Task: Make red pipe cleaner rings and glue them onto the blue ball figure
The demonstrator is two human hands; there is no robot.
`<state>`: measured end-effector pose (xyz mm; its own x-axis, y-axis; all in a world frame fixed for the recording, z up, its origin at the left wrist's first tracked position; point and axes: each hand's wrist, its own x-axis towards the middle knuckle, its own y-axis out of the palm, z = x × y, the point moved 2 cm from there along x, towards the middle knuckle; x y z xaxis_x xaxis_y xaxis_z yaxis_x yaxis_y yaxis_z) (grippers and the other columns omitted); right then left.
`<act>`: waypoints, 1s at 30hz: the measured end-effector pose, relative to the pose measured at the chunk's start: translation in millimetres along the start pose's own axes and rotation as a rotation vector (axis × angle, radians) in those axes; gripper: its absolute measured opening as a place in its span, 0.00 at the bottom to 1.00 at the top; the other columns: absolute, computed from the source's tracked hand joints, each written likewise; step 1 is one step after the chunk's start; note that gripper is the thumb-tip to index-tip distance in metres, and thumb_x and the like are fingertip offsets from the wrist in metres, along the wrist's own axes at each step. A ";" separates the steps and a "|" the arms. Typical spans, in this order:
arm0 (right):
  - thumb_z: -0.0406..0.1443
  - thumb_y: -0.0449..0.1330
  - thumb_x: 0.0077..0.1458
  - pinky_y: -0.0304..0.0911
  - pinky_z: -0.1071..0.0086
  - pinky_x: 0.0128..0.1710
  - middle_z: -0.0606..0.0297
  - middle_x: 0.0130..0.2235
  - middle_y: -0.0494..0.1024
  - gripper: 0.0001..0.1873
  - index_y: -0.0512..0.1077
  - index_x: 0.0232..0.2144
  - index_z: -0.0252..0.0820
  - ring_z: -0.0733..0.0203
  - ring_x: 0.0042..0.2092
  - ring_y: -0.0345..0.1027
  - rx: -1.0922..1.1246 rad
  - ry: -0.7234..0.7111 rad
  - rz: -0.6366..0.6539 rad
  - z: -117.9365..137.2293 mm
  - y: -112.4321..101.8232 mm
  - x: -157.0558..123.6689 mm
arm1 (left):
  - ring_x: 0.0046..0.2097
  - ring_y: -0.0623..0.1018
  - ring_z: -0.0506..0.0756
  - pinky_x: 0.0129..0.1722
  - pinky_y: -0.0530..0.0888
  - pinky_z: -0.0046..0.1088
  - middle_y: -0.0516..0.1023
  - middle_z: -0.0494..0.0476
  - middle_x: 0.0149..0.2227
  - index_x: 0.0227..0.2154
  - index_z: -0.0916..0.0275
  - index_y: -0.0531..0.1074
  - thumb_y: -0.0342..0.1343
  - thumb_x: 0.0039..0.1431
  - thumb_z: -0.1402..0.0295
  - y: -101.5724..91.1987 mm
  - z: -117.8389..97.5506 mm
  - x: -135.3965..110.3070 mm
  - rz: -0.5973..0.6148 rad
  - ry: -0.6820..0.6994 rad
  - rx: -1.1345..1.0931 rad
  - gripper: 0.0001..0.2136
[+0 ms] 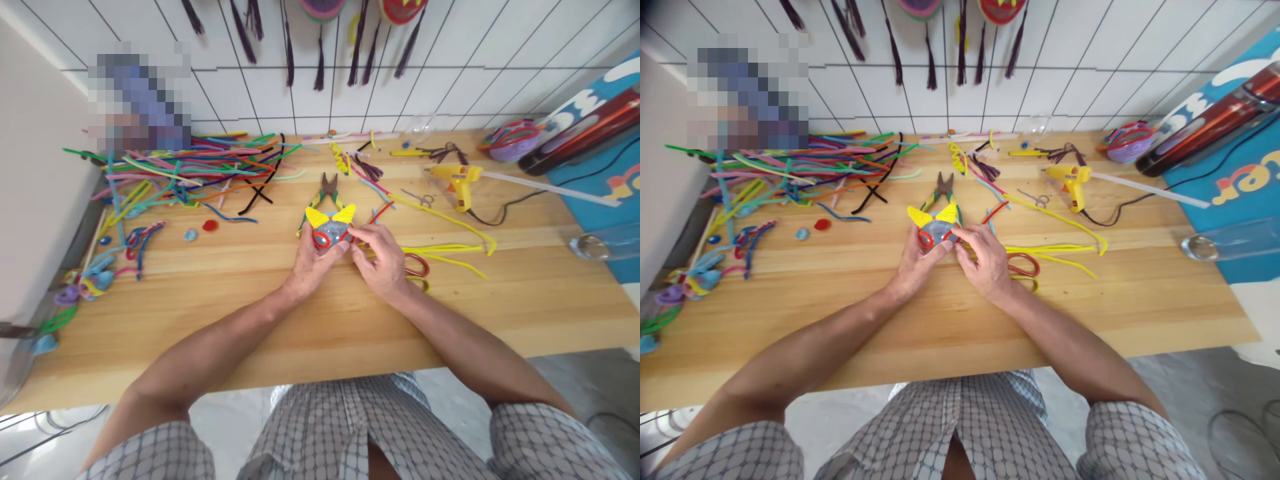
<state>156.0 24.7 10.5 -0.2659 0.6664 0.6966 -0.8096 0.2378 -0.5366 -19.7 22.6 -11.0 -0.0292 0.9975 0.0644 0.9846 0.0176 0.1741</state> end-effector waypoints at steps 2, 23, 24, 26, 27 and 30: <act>0.30 0.62 0.70 0.81 0.55 0.49 0.56 0.49 0.85 0.18 0.77 0.59 0.48 0.51 0.50 0.81 0.015 0.000 -0.011 0.8 0.4 0.5 | 0.54 0.84 0.60 0.59 0.80 0.43 0.83 0.61 0.53 0.54 0.56 0.68 0.75 0.57 0.50 0.0 -0.2 -0.2 -0.008 0.002 0.009 0.30; 0.31 0.62 0.68 0.81 0.53 0.47 0.55 0.50 0.83 0.18 0.76 0.58 0.49 0.49 0.50 0.80 -0.007 0.045 0.020 0.7 0.7 -2.5 | 0.52 0.85 0.60 0.58 0.81 0.44 0.84 0.59 0.51 0.52 0.55 0.69 0.75 0.57 0.51 1.1 -0.6 -0.9 -0.010 0.000 -0.013 0.28; 0.32 0.62 0.69 0.81 0.53 0.48 0.55 0.50 0.83 0.17 0.76 0.58 0.50 0.49 0.50 0.80 -0.011 0.045 0.017 0.9 0.6 -2.4 | 0.51 0.85 0.60 0.57 0.81 0.43 0.84 0.59 0.51 0.52 0.55 0.69 0.75 0.57 0.51 1.2 -0.2 -0.8 -0.016 0.002 -0.014 0.28; 0.32 0.63 0.69 0.81 0.53 0.47 0.55 0.50 0.82 0.17 0.76 0.57 0.49 0.49 0.50 0.80 -0.017 0.031 0.001 1.6 0.4 -2.1 | 0.50 0.85 0.59 0.56 0.82 0.42 0.84 0.58 0.50 0.52 0.56 0.69 0.75 0.57 0.52 1.5 -0.1 -0.9 -0.021 0.008 -0.015 0.28; 0.32 0.62 0.69 0.81 0.53 0.47 0.55 0.50 0.82 0.17 0.76 0.58 0.49 0.49 0.50 0.80 -0.020 0.020 -0.007 1.8 0.3 -2.0 | 0.50 0.84 0.59 0.56 0.82 0.42 0.84 0.59 0.50 0.52 0.56 0.69 0.75 0.57 0.52 1.8 -0.4 -1.1 -0.019 0.011 -0.017 0.28; 0.32 0.62 0.69 0.81 0.54 0.46 0.54 0.50 0.82 0.17 0.76 0.58 0.48 0.50 0.50 0.80 -0.026 0.004 -0.008 1.7 0.6 -1.7 | 0.51 0.84 0.59 0.57 0.81 0.42 0.83 0.60 0.52 0.53 0.56 0.68 0.74 0.58 0.53 2.1 -1.8 -1.8 -0.010 0.012 -0.018 0.27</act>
<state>155.0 22.6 9.8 -0.2570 0.6670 0.6993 -0.7977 0.2621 -0.5431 -17.9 20.7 -9.0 -0.0414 0.9964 0.0746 0.9810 0.0264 0.1920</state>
